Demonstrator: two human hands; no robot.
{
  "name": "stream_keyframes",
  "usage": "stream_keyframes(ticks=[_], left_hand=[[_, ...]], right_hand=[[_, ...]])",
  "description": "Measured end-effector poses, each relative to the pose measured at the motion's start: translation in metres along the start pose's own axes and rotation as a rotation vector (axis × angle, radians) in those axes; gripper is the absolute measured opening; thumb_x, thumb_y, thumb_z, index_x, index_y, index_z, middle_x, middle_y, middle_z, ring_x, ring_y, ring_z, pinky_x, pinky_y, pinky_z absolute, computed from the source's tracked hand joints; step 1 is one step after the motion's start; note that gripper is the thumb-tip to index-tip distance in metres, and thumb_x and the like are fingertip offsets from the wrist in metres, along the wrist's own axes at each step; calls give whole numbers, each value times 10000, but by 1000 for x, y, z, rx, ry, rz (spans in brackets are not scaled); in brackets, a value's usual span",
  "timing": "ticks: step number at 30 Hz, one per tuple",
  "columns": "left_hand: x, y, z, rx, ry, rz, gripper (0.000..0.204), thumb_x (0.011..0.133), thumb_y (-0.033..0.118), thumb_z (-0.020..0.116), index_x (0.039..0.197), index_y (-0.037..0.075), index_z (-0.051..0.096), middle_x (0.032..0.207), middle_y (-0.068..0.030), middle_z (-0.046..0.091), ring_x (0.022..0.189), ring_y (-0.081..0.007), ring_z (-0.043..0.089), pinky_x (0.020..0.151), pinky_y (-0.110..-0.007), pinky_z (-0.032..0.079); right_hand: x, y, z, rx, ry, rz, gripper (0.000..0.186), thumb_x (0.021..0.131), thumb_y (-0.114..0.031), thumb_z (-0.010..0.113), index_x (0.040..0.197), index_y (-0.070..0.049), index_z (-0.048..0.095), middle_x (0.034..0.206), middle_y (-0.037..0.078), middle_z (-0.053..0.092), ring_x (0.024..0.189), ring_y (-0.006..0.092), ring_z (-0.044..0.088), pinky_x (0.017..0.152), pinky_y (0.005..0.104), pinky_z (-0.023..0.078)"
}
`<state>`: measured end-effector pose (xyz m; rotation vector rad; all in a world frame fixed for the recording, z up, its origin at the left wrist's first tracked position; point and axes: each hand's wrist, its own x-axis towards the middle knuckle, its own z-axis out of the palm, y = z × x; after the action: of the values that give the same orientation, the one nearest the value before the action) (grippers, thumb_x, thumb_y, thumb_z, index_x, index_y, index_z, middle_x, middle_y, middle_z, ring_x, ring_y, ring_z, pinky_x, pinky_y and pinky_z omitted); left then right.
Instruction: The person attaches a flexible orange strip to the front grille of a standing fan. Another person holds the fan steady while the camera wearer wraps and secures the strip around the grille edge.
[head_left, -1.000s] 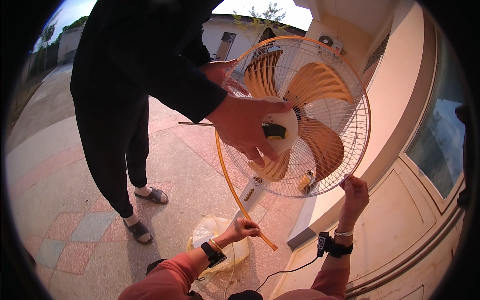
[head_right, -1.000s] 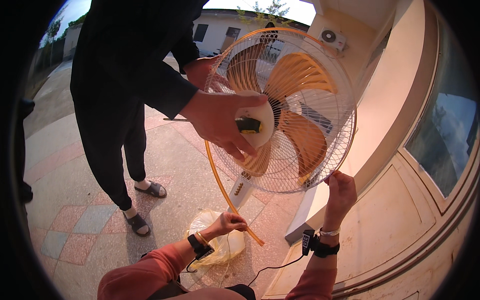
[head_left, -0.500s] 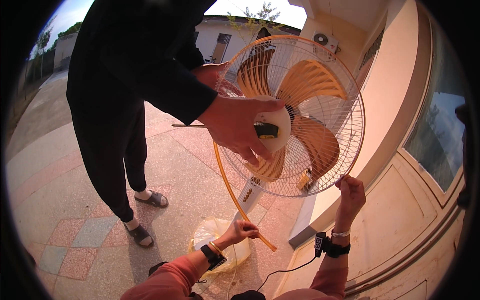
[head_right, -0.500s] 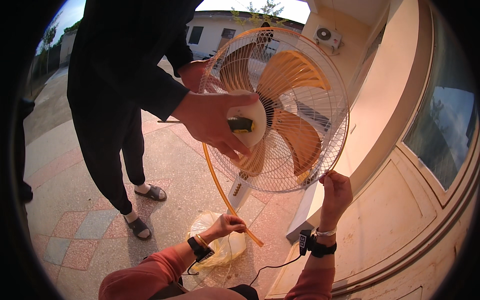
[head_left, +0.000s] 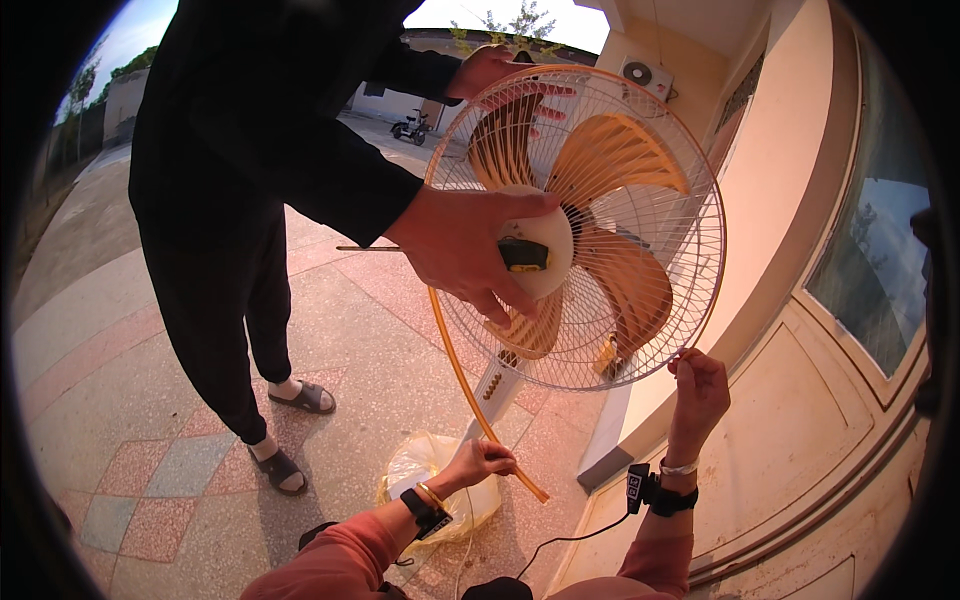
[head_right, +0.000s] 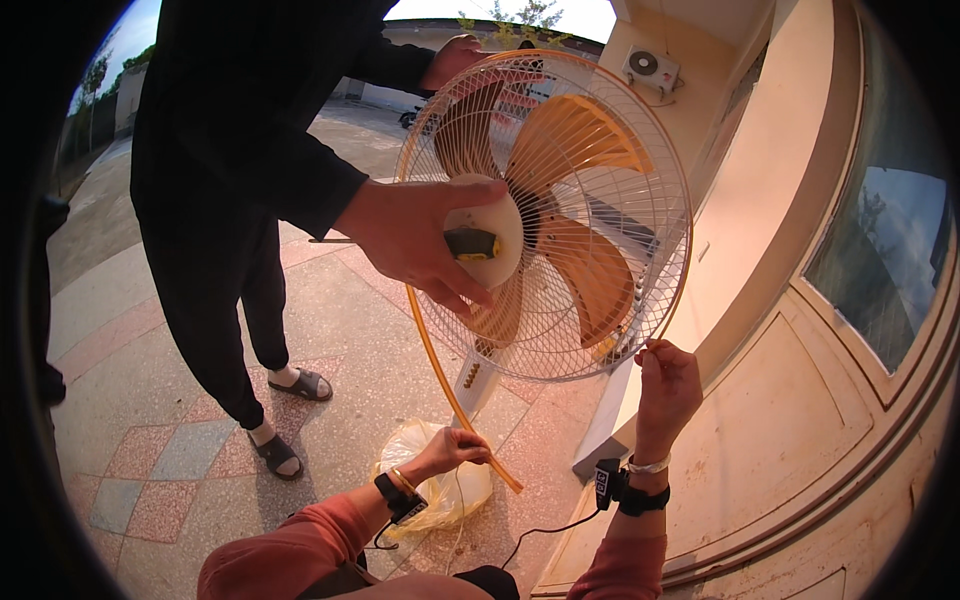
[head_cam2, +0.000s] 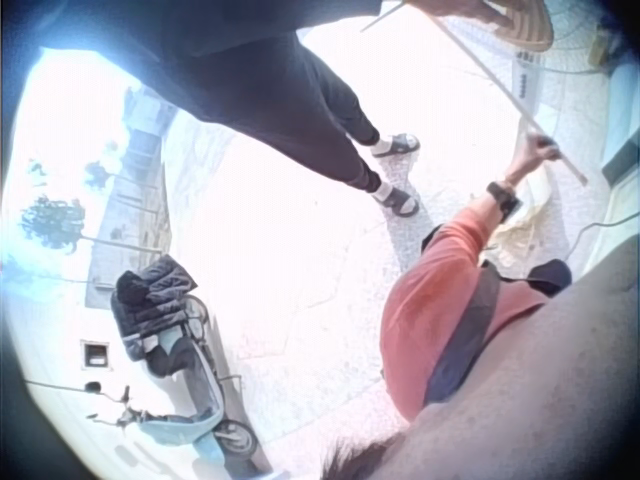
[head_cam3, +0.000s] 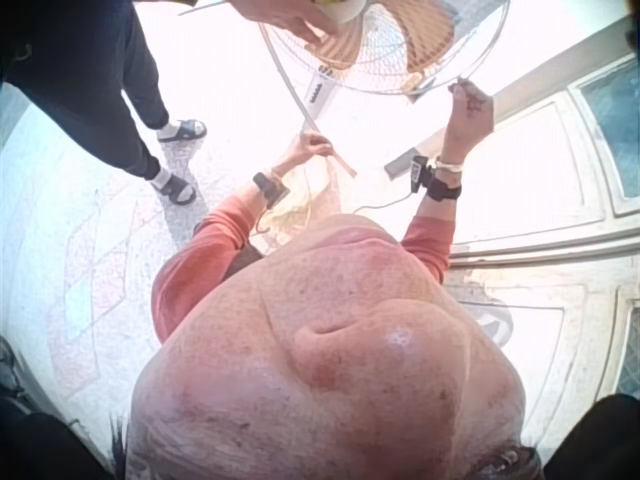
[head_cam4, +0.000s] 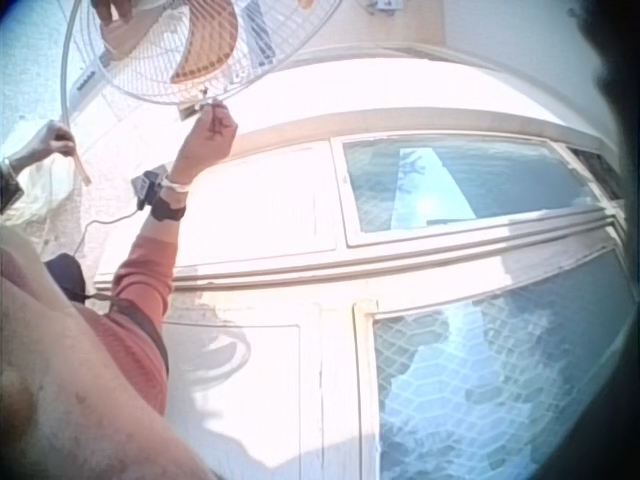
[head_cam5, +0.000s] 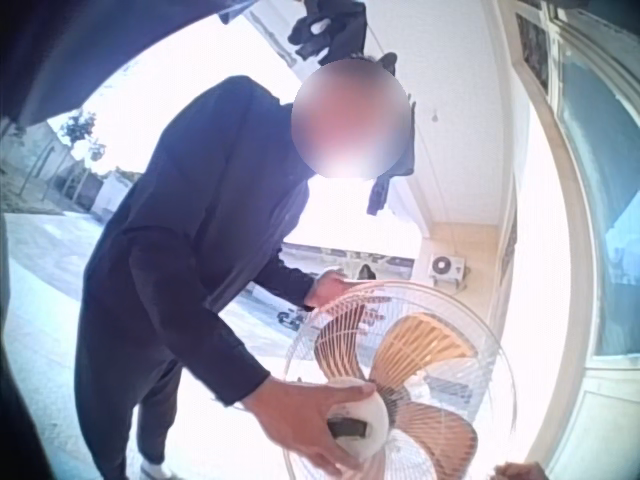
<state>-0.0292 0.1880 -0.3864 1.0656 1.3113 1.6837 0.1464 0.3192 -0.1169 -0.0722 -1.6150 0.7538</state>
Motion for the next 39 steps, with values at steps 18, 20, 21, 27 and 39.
stream_keyframes(ticks=[18, 20, 21, 27, 39], left_hand=[[-6, 10, -1, -8, 24, -62, 114, 870, 63, 649, 915, -37, 679, 868, -99, 699, 820, -165, 686, 758, -273, 565], [-6, 11, -1, 0, 17, -49, 115, 871, 65, 648, 914, -37, 678, 868, -99, 699, 820, -164, 685, 760, -274, 565], [-7, 12, -1, -5, 16, -57, 117, 872, 67, 648, 915, -38, 678, 868, -99, 699, 819, -164, 685, 760, -274, 565], [-8, 10, 1, 21, 27, -73, 123, 871, 74, 652, 912, -39, 679, 859, -94, 699, 805, -156, 682, 752, -268, 562], [-5, 10, 1, -9, 35, -34, 123, 862, 75, 663, 904, -38, 685, 824, -89, 698, 763, -135, 677, 714, -251, 559]], right_hand=[[-5, 1, -1, -3, 2, -19, 83, 850, 83, 567, 911, 37, 533, 964, 146, 622, 828, 159, 614, 746, 277, 543], [-6, 1, -1, -9, 9, -27, 86, 850, 84, 568, 916, 38, 536, 964, 145, 623, 828, 160, 617, 749, 277, 546], [-6, 1, -1, -14, 14, -28, 89, 850, 83, 569, 921, 39, 538, 964, 144, 624, 828, 161, 618, 751, 276, 547], [-5, 3, 1, -28, 26, -38, 96, 853, 75, 577, 939, 45, 549, 953, 135, 631, 815, 158, 624, 752, 271, 549], [-5, 3, 6, -80, 60, -19, 69, 882, 12, 571, 945, 35, 553, 930, 115, 649, 783, 153, 628, 734, 272, 545]])
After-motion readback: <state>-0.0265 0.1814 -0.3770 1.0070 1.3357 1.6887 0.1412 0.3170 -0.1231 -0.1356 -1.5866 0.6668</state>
